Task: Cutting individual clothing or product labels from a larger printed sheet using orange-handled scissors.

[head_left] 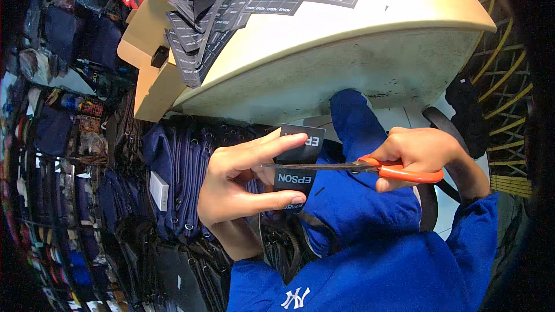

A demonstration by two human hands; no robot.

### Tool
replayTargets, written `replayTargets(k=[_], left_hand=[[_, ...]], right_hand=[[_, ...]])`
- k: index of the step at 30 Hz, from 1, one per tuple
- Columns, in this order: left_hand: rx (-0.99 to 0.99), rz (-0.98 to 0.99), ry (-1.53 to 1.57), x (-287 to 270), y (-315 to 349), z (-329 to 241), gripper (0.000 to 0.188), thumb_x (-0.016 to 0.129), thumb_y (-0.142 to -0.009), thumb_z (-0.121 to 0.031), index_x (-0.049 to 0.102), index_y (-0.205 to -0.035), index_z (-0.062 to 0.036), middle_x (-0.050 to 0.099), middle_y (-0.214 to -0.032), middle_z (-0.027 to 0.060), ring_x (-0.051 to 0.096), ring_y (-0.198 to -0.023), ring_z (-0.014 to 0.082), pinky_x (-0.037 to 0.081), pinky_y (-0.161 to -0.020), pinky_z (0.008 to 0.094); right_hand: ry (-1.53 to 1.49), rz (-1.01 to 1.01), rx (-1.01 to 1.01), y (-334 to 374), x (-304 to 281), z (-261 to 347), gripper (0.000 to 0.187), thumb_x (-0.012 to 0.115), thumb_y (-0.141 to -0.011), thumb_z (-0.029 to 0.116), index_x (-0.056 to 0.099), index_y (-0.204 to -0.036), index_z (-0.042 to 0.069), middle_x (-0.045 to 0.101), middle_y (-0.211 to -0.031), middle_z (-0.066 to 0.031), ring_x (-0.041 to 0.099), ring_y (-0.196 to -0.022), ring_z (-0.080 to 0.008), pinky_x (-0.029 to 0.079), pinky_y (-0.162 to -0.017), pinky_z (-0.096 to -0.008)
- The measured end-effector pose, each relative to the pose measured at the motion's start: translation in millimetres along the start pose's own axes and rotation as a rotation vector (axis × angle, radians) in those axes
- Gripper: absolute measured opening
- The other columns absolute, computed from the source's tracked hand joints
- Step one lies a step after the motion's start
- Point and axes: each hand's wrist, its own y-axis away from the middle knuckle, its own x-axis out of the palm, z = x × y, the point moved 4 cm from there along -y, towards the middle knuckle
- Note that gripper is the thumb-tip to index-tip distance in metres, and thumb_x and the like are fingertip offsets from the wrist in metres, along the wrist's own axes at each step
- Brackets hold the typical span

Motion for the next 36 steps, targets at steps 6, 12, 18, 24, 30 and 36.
replayTargets(k=[6, 12, 18, 24, 30, 36], left_hand=[[-0.007, -0.007, 0.006, -1, 2, 1, 0.065, 0.08, -0.056, -0.001, 0.057, -0.116, 0.0064, 0.054, -0.055, -0.0029, 0.045, -0.056, -0.0002, 0.033, -0.1, 0.0305], [-0.004, -0.063, 0.038, -3, 4, 4, 0.066, 0.08, -0.056, -0.002, 0.056, -0.117, 0.0055, 0.049, -0.051, -0.0053, 0.043, -0.052, 0.0001, 0.029, -0.103, 0.0317], [-0.083, -0.14, 0.119, -5, 6, 9, 0.074, 0.08, -0.057, 0.001, 0.049, -0.125, 0.0048, 0.05, -0.054, -0.0071, 0.043, -0.052, -0.0004, 0.03, -0.099, 0.0238], [-0.2, -0.112, 0.257, 9, -13, 15, 0.077, 0.079, -0.058, 0.005, 0.047, -0.128, 0.0037, 0.052, -0.059, -0.0082, 0.044, -0.052, -0.001, 0.031, -0.096, 0.0191], [-0.021, 0.04, 0.182, 31, -37, 22, 0.076, 0.079, -0.06, 0.003, 0.047, -0.128, 0.0023, 0.045, -0.055, -0.0086, 0.041, -0.052, -0.0002, 0.032, -0.094, 0.0193], [-0.046, -0.01, 0.285, 43, -40, 28, 0.072, 0.077, -0.062, 0.007, 0.048, -0.128, 0.0019, 0.054, -0.062, -0.0053, 0.04, -0.053, -0.0005, 0.038, -0.059, 0.014]], right_hand=[[0.051, -0.041, 0.016, 0, 0, 3, 0.054, 0.056, -0.085, 0.048, 0.055, -0.065, -0.001, 0.044, -0.048, -0.0125, 0.045, -0.043, -0.024, 0.034, -0.045, -0.0376], [0.045, -0.065, 0.016, 2, -1, -4, 0.052, 0.059, -0.084, 0.046, 0.055, -0.064, -0.001, 0.044, -0.048, -0.0129, 0.044, -0.043, -0.0241, 0.033, -0.044, -0.0372], [0.107, -0.196, -0.001, 15, -7, -20, 0.044, 0.07, -0.076, 0.039, 0.053, -0.066, 0.0, 0.045, -0.048, -0.0076, 0.043, -0.041, -0.0167, 0.032, -0.043, -0.0315], [-0.448, -0.68, -0.145, 8, -5, -37, 0.025, 0.069, -0.079, 0.024, 0.057, -0.074, 0.002, 0.054, -0.062, 0.0015, 0.047, -0.059, -0.0059, 0.038, -0.054, -0.0236], [-0.658, -0.871, -0.338, -6, -14, -5, 0.014, 0.07, -0.077, 0.011, 0.062, -0.084, 0.001, 0.062, -0.078, -0.0013, 0.056, -0.075, -0.0072, 0.044, -0.068, -0.0225], [-0.496, -0.9, -0.318, -3, -32, 1, 0.013, 0.069, -0.079, 0.009, 0.057, -0.079, 0.002, 0.054, -0.071, 0.004, 0.048, -0.066, -0.0021, 0.038, -0.057, -0.0187]])
